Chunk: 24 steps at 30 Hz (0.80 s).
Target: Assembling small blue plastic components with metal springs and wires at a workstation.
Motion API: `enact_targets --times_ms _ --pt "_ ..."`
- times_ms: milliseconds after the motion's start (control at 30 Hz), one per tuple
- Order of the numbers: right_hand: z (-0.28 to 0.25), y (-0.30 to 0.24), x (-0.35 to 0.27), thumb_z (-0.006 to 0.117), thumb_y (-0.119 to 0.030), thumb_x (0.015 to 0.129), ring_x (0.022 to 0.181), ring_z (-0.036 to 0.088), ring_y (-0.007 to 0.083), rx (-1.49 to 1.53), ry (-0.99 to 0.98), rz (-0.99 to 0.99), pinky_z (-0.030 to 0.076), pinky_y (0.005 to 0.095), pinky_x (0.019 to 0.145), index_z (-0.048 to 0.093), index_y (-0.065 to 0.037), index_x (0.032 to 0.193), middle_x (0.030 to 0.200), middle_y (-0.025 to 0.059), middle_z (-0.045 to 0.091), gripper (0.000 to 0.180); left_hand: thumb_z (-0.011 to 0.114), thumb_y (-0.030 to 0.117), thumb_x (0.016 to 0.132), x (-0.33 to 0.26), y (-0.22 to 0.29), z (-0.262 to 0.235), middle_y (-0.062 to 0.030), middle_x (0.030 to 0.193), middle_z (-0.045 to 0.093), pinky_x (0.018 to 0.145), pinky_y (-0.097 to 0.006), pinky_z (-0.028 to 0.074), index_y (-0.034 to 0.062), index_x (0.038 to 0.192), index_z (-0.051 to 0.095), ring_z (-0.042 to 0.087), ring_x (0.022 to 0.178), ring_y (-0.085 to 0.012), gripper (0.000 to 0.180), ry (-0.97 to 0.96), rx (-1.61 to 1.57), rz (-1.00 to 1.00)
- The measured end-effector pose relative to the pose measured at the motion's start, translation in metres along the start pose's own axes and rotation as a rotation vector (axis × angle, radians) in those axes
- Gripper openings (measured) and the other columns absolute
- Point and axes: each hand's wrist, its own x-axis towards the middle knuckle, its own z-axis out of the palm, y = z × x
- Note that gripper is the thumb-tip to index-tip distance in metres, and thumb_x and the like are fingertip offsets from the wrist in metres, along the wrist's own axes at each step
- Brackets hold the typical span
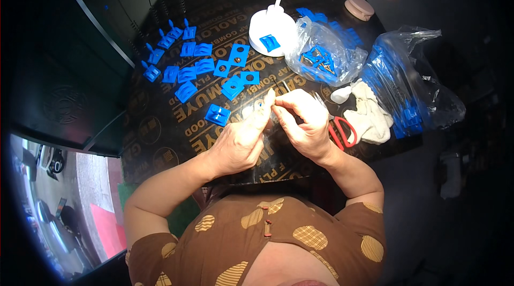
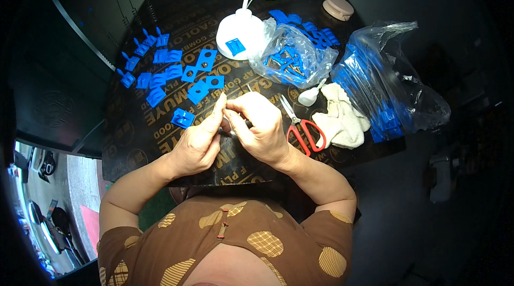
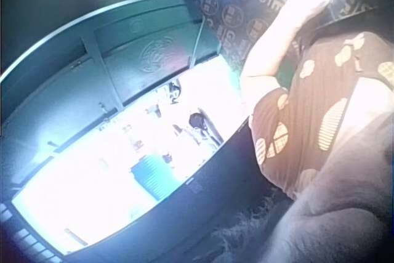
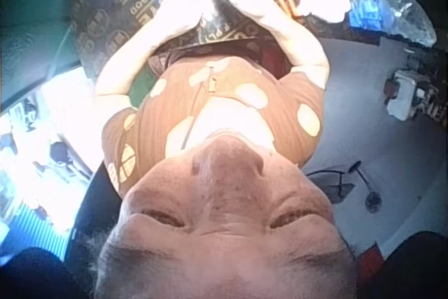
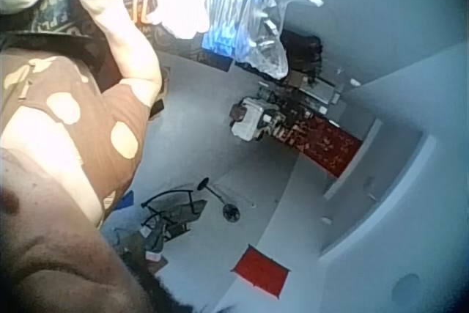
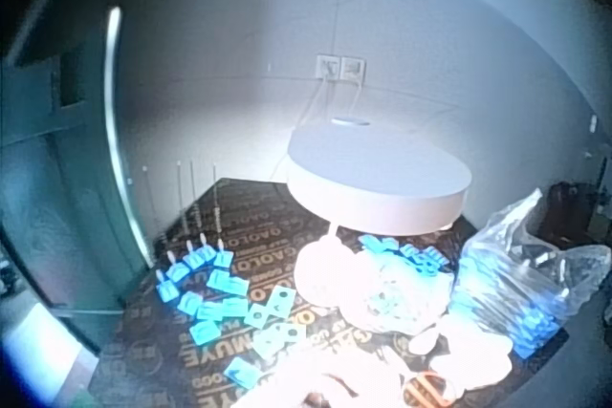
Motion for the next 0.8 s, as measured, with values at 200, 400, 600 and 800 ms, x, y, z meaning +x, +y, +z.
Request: enact_targets --times_ms 200,400,600,800 --pt "0.007 0.003 -0.004 0.067 0.005 0.076 0.064 0.06 0.0274 -0.061 0.015 -0.044 0.047 0.0341 0.058 0.063 0.003 0.087 0.073 0.0137 0.06 0.011 0.048 -0.011 0.076 -0.003 -0.003 0.007 -0.0232 0.082 0.062 0.065 -0.037 0.053 -0.0109 0.144 0.016 0.064 0.067 -0.0355 0.075 0.034 0.193 0.037" --pt "0.01 0.0 -0.007 0.067 0.004 0.075 0.059 0.056 0.0283 -0.089 -0.007 -0.034 0.044 0.0357 0.054 0.062 0.002 0.081 0.068 0.0134 0.056 0.008 0.053 -0.007 0.075 -0.005 0.005 0.01 -0.0303 0.089 0.06 0.057 -0.04 0.052 -0.0185 0.138 0.018 0.063 0.063 -0.0367 0.074 0.0 0.311 0.0" --pt "0.013 -0.002 -0.009 0.067 0.003 0.074 0.057 0.055 0.0288 -0.121 -0.027 0.009 0.043 0.0369 0.052 0.06 0.002 0.077 0.065 0.0132 0.054 0.008 0.054 -0.004 0.074 -0.005 0.01 0.009 -0.033 0.098 0.059 0.057 -0.039 0.053 -0.0215 0.135 0.022 0.064 0.064 -0.0363 0.071 -0.034 0.364 -0.034" --pt "0.013 -0.004 -0.01 0.067 0.002 0.072 0.057 0.055 0.028 -0.083 -0.026 0.088 0.044 0.0364 0.052 0.059 0.002 0.075 0.066 0.0128 0.054 0.008 0.054 -0.004 0.073 -0.004 0.011 0.009 -0.0321 0.095 0.06 0.057 -0.039 0.053 -0.0225 0.134 0.022 0.064 0.067 -0.036 0.071 -0.039 0.345 -0.034"
